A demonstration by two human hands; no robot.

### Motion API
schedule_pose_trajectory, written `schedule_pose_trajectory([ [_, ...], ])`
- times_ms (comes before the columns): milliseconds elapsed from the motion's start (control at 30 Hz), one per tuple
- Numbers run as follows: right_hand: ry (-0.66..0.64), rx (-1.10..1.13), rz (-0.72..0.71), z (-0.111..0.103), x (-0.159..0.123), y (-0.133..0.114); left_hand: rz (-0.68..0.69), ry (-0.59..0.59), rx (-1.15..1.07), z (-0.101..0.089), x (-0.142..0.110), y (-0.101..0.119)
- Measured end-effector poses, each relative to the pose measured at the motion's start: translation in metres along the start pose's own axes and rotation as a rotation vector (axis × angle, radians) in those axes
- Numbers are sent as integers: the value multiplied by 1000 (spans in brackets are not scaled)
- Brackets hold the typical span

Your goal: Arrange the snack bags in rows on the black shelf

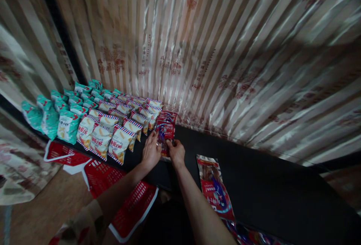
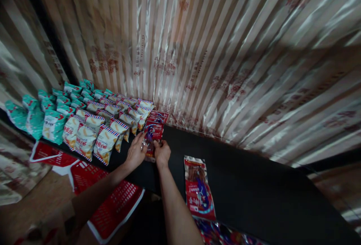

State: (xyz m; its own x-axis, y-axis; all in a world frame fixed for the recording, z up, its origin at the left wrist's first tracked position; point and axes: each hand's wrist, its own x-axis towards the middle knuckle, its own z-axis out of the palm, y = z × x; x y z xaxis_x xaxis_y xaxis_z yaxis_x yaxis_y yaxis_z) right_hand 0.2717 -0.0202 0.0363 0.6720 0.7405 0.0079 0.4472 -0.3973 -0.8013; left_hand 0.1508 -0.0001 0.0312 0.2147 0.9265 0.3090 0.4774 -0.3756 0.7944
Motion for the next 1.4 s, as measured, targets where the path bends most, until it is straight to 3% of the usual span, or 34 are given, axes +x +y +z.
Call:
schedule_pose_trajectory([
  [333,83,-113,-17,16,27,-18,128,-76,128,9,33,-13],
  [700,112,-91,-77,31,29,-21,183,-91,175,17,38,-29],
  [1000,34,-194,-114,35,25,-23,282,-109,187,30,47,-37],
  [1233,168,-182,-203,36,42,-8,272,-86,131,35,45,-38],
  [1400,52,-137,-259,44,55,2,248,-93,100,37,45,-39],
])
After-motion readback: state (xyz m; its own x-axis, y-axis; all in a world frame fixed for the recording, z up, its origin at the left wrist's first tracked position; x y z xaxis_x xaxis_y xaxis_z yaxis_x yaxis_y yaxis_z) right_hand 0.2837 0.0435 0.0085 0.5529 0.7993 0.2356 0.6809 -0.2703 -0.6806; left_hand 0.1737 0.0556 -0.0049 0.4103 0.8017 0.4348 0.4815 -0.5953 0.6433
